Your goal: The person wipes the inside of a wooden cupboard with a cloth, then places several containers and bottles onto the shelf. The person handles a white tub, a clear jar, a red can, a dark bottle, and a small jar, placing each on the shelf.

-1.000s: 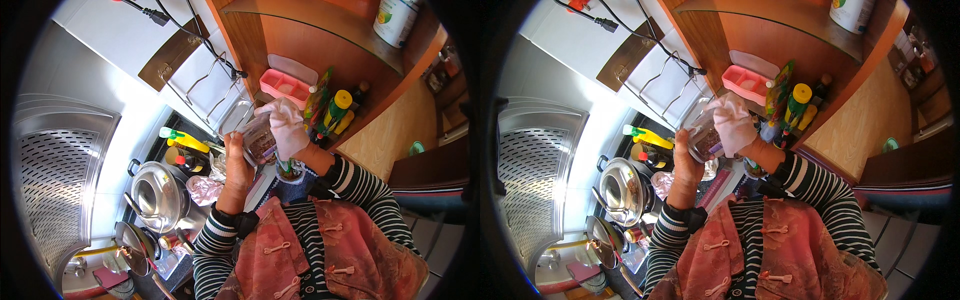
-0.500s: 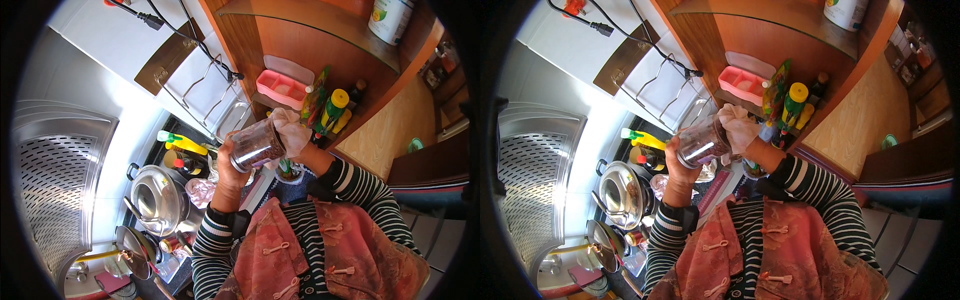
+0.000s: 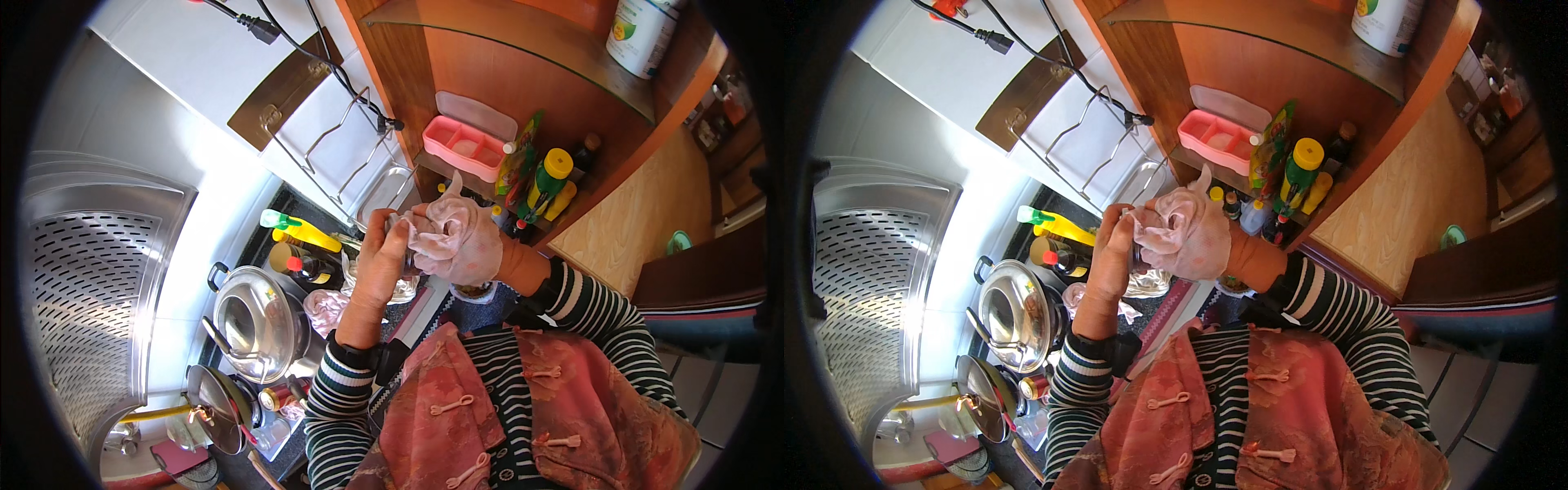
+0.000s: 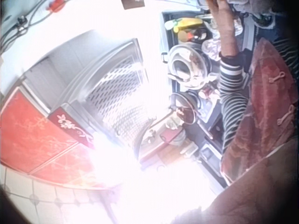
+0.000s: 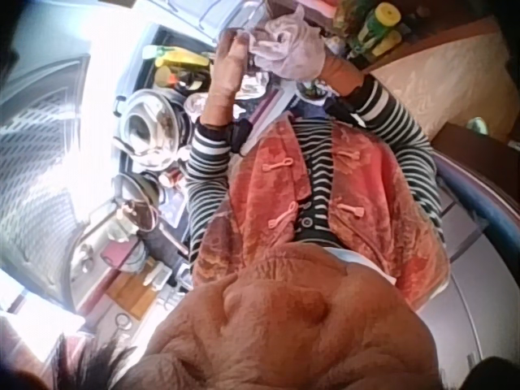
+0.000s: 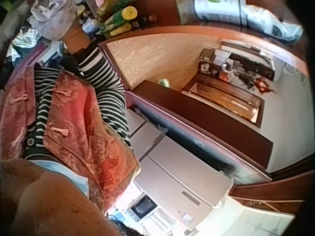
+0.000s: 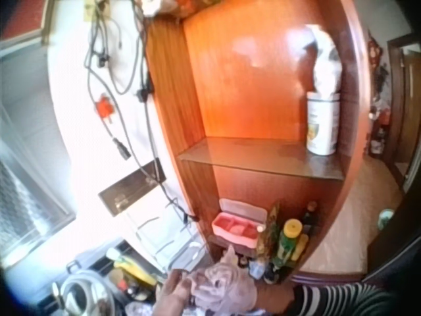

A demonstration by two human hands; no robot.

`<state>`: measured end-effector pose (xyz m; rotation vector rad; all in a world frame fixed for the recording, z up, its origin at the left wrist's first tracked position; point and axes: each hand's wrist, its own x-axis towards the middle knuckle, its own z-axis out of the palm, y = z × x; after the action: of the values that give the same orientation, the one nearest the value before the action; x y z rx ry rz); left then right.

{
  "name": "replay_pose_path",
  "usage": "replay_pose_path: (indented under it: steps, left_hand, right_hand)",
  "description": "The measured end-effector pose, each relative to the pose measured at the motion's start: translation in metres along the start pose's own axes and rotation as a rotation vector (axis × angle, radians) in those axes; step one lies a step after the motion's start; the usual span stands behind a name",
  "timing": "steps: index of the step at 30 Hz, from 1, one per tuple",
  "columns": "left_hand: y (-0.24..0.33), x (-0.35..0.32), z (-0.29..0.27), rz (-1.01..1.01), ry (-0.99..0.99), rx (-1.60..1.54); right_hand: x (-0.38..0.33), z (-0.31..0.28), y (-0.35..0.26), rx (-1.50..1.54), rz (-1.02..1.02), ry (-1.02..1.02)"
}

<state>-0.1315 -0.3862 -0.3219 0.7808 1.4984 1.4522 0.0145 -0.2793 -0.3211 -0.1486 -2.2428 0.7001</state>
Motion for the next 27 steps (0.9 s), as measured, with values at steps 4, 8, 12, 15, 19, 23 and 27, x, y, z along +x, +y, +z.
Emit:
replay_pose_path:
  steps: [4, 8, 12, 15, 19, 23, 27]
  left_hand:
    - [0.003, 0.000, -0.001, 0.059, -0.056, 0.168]
    - [-0.002, 0.001, -0.001, 0.067, -0.032, 0.168]
    - [-0.012, 0.002, -0.001, 0.079, -0.046, 0.189]
    - [-0.015, 0.008, -0.004, 0.059, -0.076, 0.073]
    - [-0.015, 0.016, -0.010, -0.049, -0.082, -0.134]
    - [-0.011, 0.017, -0.005, -0.088, -0.086, -0.010]
    - [-0.005, 0.015, 0.002, -0.022, -0.148, 0.191]
  right_hand:
    - [-0.008, 0.013, 0.012, 0.366, 0.296, -0.155]
    - [-0.014, 0.026, 0.021, -0.095, 0.104, 0.072]
    - [-0.015, 0.025, 0.035, -0.335, 0.048, -0.013]
    - [-0.022, 0.009, 0.042, -0.516, -0.053, -0.092]
    - [-0.026, -0.001, 0.031, -0.313, 0.091, -0.295]
    - [-0.022, -0.001, 0.013, -0.311, 0.030, -0.205]
    - [-0.024, -0.001, 0.006, -0.530, 0.010, -0.356]
